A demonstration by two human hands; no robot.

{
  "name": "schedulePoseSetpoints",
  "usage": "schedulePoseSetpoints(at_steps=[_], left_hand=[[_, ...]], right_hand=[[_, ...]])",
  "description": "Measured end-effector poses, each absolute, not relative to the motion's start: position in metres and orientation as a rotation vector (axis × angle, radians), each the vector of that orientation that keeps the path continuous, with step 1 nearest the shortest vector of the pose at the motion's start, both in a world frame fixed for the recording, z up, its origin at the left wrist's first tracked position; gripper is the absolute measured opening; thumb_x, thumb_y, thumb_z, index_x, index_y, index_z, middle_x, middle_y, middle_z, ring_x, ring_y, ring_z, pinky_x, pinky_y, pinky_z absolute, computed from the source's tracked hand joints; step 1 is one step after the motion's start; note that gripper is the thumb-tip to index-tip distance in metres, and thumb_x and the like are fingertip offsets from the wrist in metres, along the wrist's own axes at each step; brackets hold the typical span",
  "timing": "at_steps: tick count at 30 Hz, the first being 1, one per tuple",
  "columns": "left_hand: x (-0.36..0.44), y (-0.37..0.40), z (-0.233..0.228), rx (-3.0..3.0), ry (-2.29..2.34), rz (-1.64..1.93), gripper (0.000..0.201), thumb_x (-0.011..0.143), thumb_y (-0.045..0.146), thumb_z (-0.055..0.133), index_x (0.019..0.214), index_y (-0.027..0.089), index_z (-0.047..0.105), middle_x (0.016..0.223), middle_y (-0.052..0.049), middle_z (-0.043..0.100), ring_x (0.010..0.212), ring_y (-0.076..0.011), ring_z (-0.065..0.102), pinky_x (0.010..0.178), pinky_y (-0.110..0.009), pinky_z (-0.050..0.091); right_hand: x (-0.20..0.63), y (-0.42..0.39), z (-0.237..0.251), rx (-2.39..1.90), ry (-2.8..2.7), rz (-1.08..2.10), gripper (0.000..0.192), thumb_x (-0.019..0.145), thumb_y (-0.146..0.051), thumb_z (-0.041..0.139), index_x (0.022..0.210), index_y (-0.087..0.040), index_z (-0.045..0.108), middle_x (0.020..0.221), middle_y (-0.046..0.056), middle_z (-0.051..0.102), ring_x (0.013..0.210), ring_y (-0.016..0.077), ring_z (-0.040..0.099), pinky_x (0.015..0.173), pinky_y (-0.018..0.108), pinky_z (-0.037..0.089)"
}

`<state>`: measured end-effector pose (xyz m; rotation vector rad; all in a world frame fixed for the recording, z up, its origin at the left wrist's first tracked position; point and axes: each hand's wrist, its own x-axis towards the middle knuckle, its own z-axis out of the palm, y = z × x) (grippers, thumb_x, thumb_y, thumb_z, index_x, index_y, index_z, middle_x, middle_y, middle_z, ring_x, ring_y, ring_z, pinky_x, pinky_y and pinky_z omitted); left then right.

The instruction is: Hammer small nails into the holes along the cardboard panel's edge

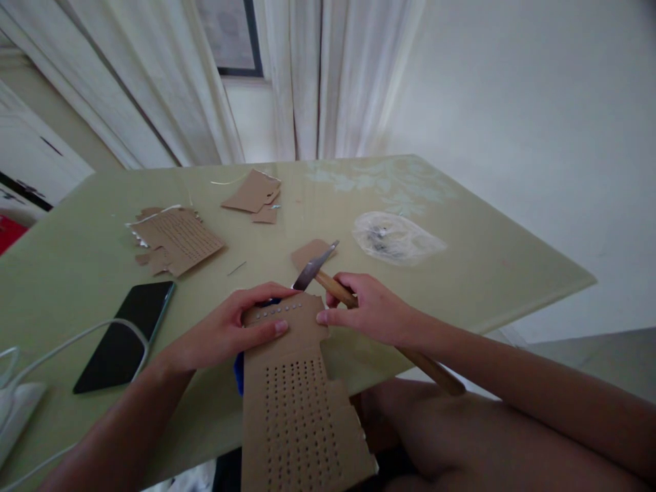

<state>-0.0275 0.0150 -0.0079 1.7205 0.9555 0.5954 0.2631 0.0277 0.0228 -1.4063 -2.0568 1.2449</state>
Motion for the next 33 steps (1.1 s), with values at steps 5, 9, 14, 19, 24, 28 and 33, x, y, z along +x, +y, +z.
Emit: schedulePoseSetpoints(at_steps=[5,9,14,19,24,28,33], left_hand=[[-0.05,0.02,-0.015,1.556,0.749,0.529,0.092,0.079,0.063,0.094,0.158,0.032,0.058,0.156,-0.011,0.067,0.139,-0.0374,0.066,0.115,-0.047,0.057],[-0.072,0.025,-0.017,1.693,0.658,0.45,0.126,0.063,0.059,0.105,0.17,0.036,0.042,0.176,-0.012,0.045,0.164,-0.0432,0.037,0.137,-0.06,0.028],[-0.075,0.027,-0.017,1.762,0.662,0.382,0.124,0.066,0.051,0.106,0.17,0.035,0.04,0.174,-0.013,0.046,0.162,-0.0427,0.04,0.136,-0.063,0.027],[-0.065,0.026,-0.014,1.783,0.742,0.383,0.121,0.063,0.048,0.107,0.166,0.034,0.044,0.169,-0.013,0.051,0.158,-0.0423,0.045,0.133,-0.061,0.033],[-0.058,0.02,-0.01,1.776,0.733,0.389,0.124,0.062,0.047,0.108,0.165,0.032,0.042,0.167,-0.014,0.053,0.157,-0.0424,0.048,0.13,-0.057,0.039],[-0.063,0.025,-0.008,1.709,0.715,0.428,0.115,0.064,0.058,0.103,0.162,0.029,0.049,0.163,-0.015,0.059,0.147,-0.0399,0.059,0.121,-0.053,0.05],[-0.076,0.053,-0.026,1.749,1.668,0.778,0.056,0.098,0.069,0.057,0.105,0.018,0.079,0.097,-0.012,0.081,0.086,-0.0274,0.075,0.081,-0.04,0.061]], right_hand=[[0.264,0.028,0.025,-1.366,-1.993,1.256,0.025,0.08,-0.033,0.087,0.084,-0.022,0.065,0.075,-0.004,0.062,0.068,0.016,0.055,0.062,0.031,0.04],[0.263,0.029,0.026,-1.417,-1.981,1.25,0.032,0.077,-0.042,0.09,0.087,-0.022,0.068,0.072,-0.005,0.058,0.064,0.0152,0.05,0.057,0.032,0.038],[0.26,0.029,0.023,-1.394,-1.959,1.294,0.035,0.076,-0.043,0.089,0.097,-0.021,0.07,0.075,-0.004,0.058,0.063,0.0149,0.048,0.056,0.031,0.037],[0.258,0.03,0.021,-1.358,-1.939,1.281,0.033,0.076,-0.043,0.088,0.09,-0.022,0.067,0.071,-0.005,0.057,0.062,0.0147,0.047,0.056,0.031,0.036],[0.259,0.033,0.02,-1.39,-1.927,1.247,0.031,0.075,-0.043,0.087,0.086,-0.021,0.067,0.07,-0.004,0.058,0.063,0.0152,0.048,0.057,0.032,0.037],[0.261,0.033,0.019,-1.41,-1.939,1.23,0.032,0.076,-0.045,0.087,0.086,-0.021,0.069,0.074,-0.002,0.062,0.067,0.017,0.053,0.06,0.033,0.04],[0.261,0.033,0.022,-1.417,-1.948,1.192,0.032,0.077,-0.046,0.088,0.088,-0.021,0.072,0.072,-0.003,0.061,0.063,0.0157,0.049,0.058,0.032,0.037]])
